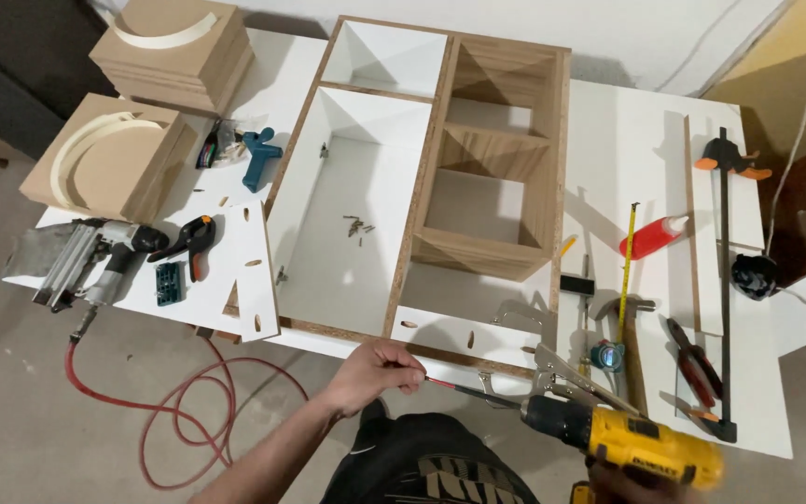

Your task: Assembling a wooden cabinet by joining panels using pocket hole screws and a power drill.

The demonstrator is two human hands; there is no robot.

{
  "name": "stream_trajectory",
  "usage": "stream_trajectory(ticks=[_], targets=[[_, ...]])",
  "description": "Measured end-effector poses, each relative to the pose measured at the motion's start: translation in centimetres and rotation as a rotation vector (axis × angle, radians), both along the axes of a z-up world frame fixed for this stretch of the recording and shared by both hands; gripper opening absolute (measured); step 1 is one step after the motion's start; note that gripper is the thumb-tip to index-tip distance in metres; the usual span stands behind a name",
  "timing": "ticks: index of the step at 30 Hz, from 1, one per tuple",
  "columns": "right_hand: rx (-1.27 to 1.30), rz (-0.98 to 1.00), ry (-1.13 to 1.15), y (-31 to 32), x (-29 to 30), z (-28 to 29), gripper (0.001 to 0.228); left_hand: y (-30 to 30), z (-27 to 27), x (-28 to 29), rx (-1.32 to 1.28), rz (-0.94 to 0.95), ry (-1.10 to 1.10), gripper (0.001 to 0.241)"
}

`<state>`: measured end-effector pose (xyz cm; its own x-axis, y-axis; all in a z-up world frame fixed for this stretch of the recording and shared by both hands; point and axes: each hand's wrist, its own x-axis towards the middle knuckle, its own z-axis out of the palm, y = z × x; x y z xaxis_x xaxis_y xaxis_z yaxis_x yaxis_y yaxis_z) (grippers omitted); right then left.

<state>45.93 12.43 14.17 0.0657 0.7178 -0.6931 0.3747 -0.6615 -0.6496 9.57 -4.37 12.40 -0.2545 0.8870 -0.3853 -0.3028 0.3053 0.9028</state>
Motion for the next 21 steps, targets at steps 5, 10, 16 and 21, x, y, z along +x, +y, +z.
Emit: stream_trajectory(ticks=[5, 10, 16, 21], targets=[[-0.163, 0.301, 0.124, 2.0, 0.6, 0.0, 0.030, 1.6, -1.9, 0.8, -0.103, 0.185, -0.304, 0.014], [0.415, 1.518, -0.442, 3.7, 4.0, -5.7, 0.064, 1.1, -3.1, 0.9, -0.099, 0.195, -0.504, 0.007], [-0.286, 0.148, 0.306, 2.0, -3.6, 3.7, 0.022, 3.9, -0.5, -3.1, -0.152, -0.222, 0.316, 0.010], [-0.181, 0.268, 0.433, 3.8, -5.6, 0.0, 0.025, 10.1, -4.6, -7.7, 0.061, -0.720, 1.049, 0.012]])
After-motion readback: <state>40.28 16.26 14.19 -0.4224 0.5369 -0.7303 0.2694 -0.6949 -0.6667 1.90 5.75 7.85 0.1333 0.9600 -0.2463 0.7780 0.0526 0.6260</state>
